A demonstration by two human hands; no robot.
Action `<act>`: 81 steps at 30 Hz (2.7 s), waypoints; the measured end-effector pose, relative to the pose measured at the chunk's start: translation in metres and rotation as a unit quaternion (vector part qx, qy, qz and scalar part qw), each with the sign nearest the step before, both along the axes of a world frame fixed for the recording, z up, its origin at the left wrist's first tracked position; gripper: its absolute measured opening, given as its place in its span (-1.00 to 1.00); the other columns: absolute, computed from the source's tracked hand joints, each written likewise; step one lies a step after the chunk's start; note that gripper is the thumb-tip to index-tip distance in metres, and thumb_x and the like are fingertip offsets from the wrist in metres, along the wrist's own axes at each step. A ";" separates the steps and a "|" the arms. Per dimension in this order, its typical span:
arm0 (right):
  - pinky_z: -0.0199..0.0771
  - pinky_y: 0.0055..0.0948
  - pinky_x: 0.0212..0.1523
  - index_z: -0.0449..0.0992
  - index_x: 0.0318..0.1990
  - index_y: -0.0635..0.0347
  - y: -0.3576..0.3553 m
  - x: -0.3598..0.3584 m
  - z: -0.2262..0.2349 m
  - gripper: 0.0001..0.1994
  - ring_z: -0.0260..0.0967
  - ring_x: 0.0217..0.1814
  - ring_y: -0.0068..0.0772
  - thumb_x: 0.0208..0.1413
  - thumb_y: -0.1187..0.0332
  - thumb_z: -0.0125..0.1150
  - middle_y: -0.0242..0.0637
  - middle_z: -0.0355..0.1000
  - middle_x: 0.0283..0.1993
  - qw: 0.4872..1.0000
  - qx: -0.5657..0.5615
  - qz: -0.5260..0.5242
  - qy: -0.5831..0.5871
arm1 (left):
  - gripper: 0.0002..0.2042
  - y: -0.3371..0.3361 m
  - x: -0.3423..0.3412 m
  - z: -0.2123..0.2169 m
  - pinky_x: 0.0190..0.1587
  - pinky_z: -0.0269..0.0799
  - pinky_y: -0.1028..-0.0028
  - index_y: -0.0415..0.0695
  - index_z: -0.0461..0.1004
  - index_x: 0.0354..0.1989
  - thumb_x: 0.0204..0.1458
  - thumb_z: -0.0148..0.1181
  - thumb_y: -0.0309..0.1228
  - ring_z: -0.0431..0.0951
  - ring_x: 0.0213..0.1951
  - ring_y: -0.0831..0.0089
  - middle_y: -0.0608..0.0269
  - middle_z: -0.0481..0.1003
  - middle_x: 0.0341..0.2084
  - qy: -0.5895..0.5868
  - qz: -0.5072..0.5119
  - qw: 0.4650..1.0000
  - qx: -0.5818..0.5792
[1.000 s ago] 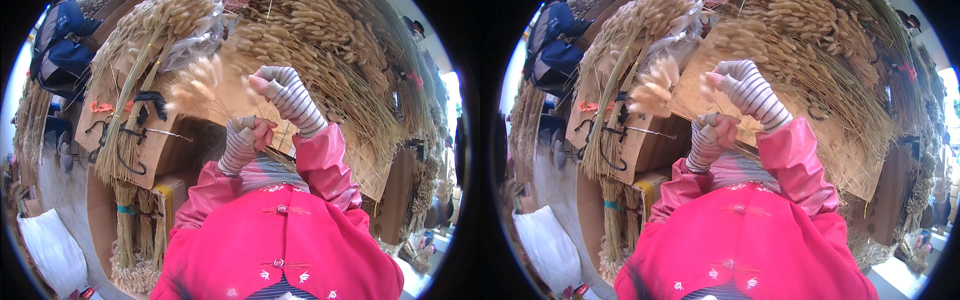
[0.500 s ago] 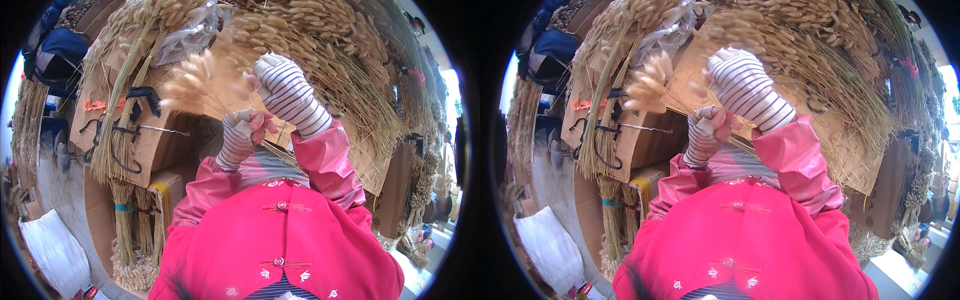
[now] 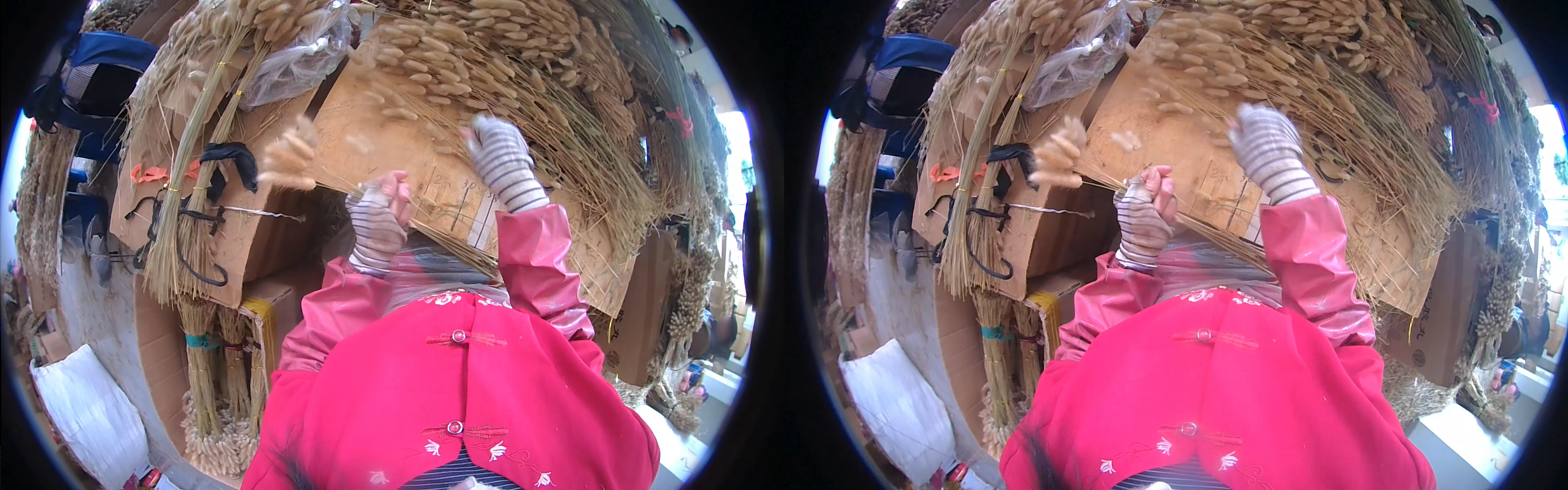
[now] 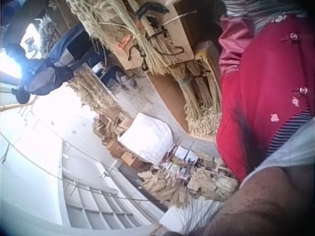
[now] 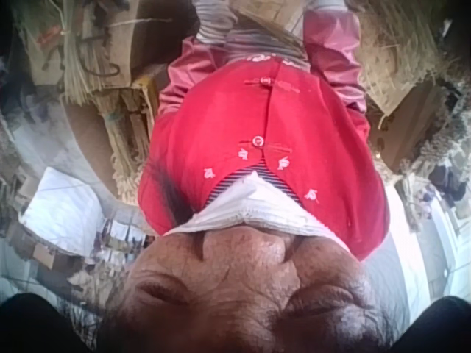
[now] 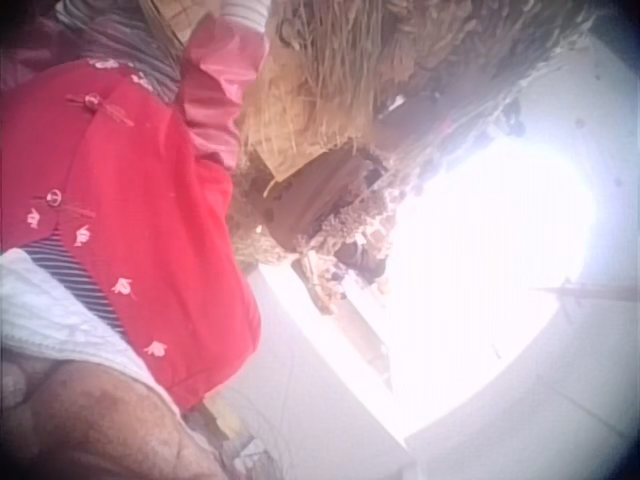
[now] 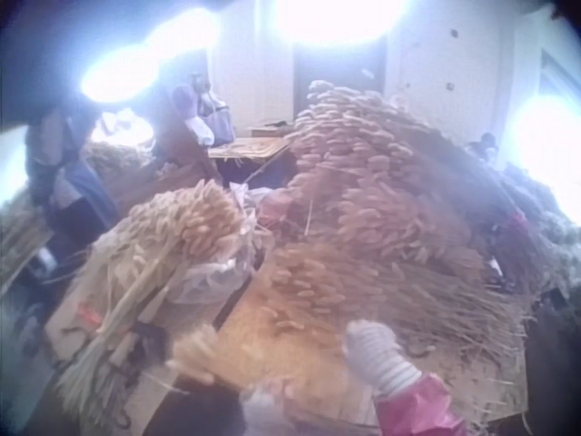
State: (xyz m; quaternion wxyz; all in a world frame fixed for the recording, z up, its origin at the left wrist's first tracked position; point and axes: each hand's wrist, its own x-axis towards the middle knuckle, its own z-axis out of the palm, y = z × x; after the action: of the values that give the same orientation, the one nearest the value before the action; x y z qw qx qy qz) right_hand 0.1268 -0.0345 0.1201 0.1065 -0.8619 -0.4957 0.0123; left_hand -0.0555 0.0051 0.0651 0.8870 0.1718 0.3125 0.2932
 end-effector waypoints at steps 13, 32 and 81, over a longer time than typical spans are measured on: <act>0.26 -0.18 -0.37 0.35 -0.46 0.17 -0.095 0.061 -0.049 -0.87 0.27 -0.38 -0.05 -0.08 0.31 0.06 -0.11 0.33 -0.48 0.979 0.175 -0.072 -0.069 | -0.76 0.010 -0.004 -0.049 -0.59 0.25 0.68 -0.15 0.32 -0.23 -0.01 0.07 -0.30 0.36 -0.53 0.69 0.42 0.35 -0.55 0.000 -0.006 1.000 -0.017; 0.32 -0.39 -0.47 0.46 -0.38 0.19 -0.085 0.046 -0.017 -0.89 0.31 -0.51 -0.18 -0.10 0.44 0.07 -0.19 0.34 -0.56 0.984 0.140 -0.041 -0.102 | -0.83 0.007 0.008 -0.050 -0.70 0.09 0.67 -0.16 0.34 -0.30 -0.01 0.05 -0.35 0.27 -0.64 0.67 0.42 0.30 -0.64 0.075 0.074 0.994 -0.007; 0.36 -0.32 -0.23 0.41 -0.28 0.10 0.013 0.038 -0.037 -0.77 0.31 -0.21 -0.17 -0.15 0.28 0.11 -0.21 0.36 -0.22 0.989 0.011 0.071 -0.131 | -0.73 0.014 0.006 -0.063 -0.77 0.04 0.62 -0.22 0.30 -0.19 0.01 0.03 -0.31 0.14 -0.77 0.65 0.39 0.32 -0.63 0.037 0.044 0.998 -0.011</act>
State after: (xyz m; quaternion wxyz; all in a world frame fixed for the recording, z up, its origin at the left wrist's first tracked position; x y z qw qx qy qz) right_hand 0.1644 -0.0211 0.0835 0.0484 -0.8173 -0.5657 -0.0985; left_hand -0.0496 0.0194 0.0021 0.8630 0.1588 0.3554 0.3219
